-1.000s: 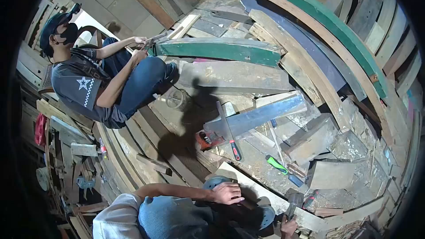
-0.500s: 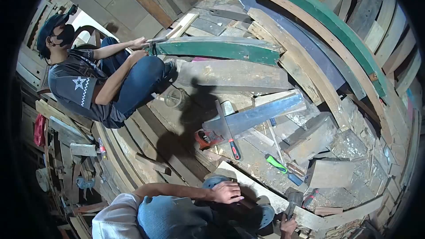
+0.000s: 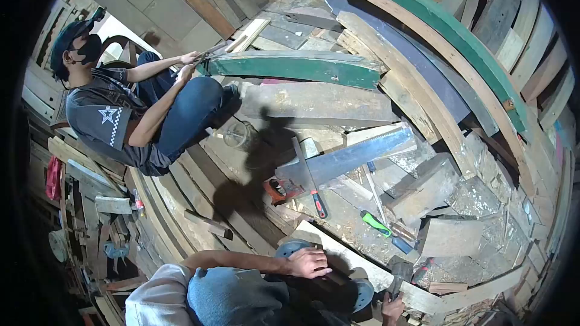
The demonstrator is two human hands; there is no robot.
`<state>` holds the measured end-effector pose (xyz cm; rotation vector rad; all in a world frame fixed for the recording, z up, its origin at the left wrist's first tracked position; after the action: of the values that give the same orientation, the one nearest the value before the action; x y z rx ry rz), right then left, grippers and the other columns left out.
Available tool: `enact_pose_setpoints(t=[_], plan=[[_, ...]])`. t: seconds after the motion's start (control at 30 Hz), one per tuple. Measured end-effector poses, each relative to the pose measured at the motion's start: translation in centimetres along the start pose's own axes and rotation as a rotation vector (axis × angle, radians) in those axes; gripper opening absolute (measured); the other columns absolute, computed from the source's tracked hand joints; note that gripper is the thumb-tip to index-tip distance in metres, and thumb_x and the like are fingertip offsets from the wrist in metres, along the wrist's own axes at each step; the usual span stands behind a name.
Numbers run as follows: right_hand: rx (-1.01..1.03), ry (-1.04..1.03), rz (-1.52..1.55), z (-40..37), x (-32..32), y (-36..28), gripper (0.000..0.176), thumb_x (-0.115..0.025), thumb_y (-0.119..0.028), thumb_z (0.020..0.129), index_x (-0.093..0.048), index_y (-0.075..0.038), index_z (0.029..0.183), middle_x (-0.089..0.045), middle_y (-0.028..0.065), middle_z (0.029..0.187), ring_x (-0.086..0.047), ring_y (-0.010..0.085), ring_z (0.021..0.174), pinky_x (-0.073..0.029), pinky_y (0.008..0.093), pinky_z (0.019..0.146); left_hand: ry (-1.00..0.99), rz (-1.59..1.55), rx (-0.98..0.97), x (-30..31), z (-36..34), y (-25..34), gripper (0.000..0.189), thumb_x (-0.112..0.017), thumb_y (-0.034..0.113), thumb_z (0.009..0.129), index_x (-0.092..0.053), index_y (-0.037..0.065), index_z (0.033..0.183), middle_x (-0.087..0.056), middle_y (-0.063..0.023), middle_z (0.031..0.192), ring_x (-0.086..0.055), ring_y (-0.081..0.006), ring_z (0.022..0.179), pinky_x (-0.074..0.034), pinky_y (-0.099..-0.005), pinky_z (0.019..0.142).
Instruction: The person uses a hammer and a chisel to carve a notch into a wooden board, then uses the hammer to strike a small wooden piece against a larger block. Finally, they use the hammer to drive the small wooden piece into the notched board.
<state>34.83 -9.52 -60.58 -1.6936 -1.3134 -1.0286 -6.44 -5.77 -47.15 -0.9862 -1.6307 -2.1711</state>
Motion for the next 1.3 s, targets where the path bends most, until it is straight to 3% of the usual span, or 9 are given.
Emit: enact_pose_setpoints(t=[0.27,0.37,0.47,0.7,0.8,0.9,1.03,1.13,1.3], plan=[[0.042,-0.024,0.152,0.1,2.2,-1.8,0.063,-0.068,-0.035,0.078,-0.049,0.007,0.121,-0.061,0.0334,0.076,-0.060,0.0506,0.075,-0.048,0.0526,0.070,0.013,-0.005,0.000,0.3,0.1,0.1,0.023,-0.064,0.024,0.084,-0.061,0.005,0.073,-0.057,-0.0083,0.074,-0.057,-0.0241,0.070,-0.049,-0.0339,0.065],[-0.015,-0.034,0.055,0.2,3.0,-2.5,0.059,-0.068,-0.032,0.077,-0.050,0.006,0.119,-0.061,0.0324,0.076,-0.060,0.0505,0.074,-0.048,0.0532,0.069,0.001,0.005,0.001,0.1,0.1,0.1,0.022,-0.064,0.024,0.084,-0.061,0.005,0.073,-0.057,-0.0083,0.074,-0.057,-0.0240,0.071,-0.049,-0.0336,0.065],[-0.028,-0.141,0.176,0.5,3.1,-3.0,0.060,-0.068,-0.031,0.078,-0.049,0.007,0.120,-0.062,0.0317,0.077,-0.061,0.0499,0.076,-0.048,0.0525,0.069,-0.013,-0.003,0.011,0.0,0.0,0.0,0.023,-0.064,0.025,0.084,-0.061,0.005,0.073,-0.057,-0.0083,0.075,-0.057,-0.0239,0.071,-0.049,-0.0337,0.065],[-0.002,-0.031,0.060,0.1,2.9,-2.6,0.064,-0.067,-0.034,0.078,-0.048,0.010,0.121,-0.062,0.0319,0.079,-0.062,0.0485,0.077,-0.049,0.0513,0.071,-0.008,0.000,0.007,-0.1,0.0,-0.1,0.023,-0.063,0.025,0.085,-0.061,0.005,0.073,-0.057,-0.0081,0.075,-0.057,-0.0240,0.072,-0.049,-0.0340,0.066],[0.029,-0.074,0.114,0.3,1.5,-1.6,0.068,-0.066,-0.043,0.081,-0.046,0.004,0.126,-0.058,0.0288,0.084,-0.056,0.0470,0.072,-0.045,0.0540,0.069,-0.006,0.003,-0.008,0.3,0.2,0.2,0.025,-0.062,0.026,0.085,-0.060,0.005,0.072,-0.057,-0.0082,0.074,-0.057,-0.0243,0.070,-0.049,-0.0343,0.065],[-0.016,-0.071,0.126,0.1,4.5,-4.1,0.062,-0.066,-0.034,0.077,-0.050,0.010,0.118,-0.063,0.0318,0.079,-0.063,0.0472,0.078,-0.049,0.0509,0.072,0.005,0.008,-0.011,0.2,0.2,0.2,0.025,-0.062,0.026,0.085,-0.060,0.005,0.071,-0.057,-0.0081,0.073,-0.056,-0.0242,0.069,-0.049,-0.0345,0.064],[0.011,-0.064,0.026,0.1,2.0,-2.1,0.068,-0.066,-0.040,0.080,-0.044,0.004,0.126,-0.061,0.0296,0.085,-0.060,0.0466,0.080,-0.046,0.0527,0.071,0.030,0.013,-0.016,0.3,0.2,0.3,0.024,-0.063,0.025,0.085,-0.060,0.005,0.071,-0.058,-0.0081,0.073,-0.057,-0.0241,0.069,-0.049,-0.0341,0.064],[-0.074,-0.132,0.065,0.2,1.5,-1.2,0.067,-0.066,-0.040,0.081,-0.044,0.005,0.125,-0.060,0.0289,0.082,-0.060,0.0455,0.080,-0.046,0.0528,0.071,-0.005,0.006,0.001,0.1,0.1,0.1,0.024,-0.064,0.025,0.084,-0.061,0.005,0.071,-0.059,-0.0081,0.074,-0.057,-0.0241,0.070,-0.049,-0.0339,0.064],[-0.011,-0.109,0.107,0.3,1.7,-1.4,0.064,-0.067,-0.038,0.081,-0.045,0.005,0.123,-0.060,0.0287,0.082,-0.060,0.0449,0.079,-0.046,0.0520,0.067,-0.021,0.007,0.013,-0.1,0.1,0.0,0.025,-0.061,0.026,0.086,-0.061,0.005,0.073,-0.058,-0.0085,0.075,-0.057,-0.0248,0.072,-0.049,-0.0345,0.067]])
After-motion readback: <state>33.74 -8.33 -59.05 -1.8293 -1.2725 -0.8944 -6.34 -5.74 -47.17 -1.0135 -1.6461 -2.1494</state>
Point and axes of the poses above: each hand's wrist, its own z-axis towards the middle knuckle, its own x-axis out of the back of the hand, y = z × x, the point moved 7 cm from there along z, towards the middle knuckle
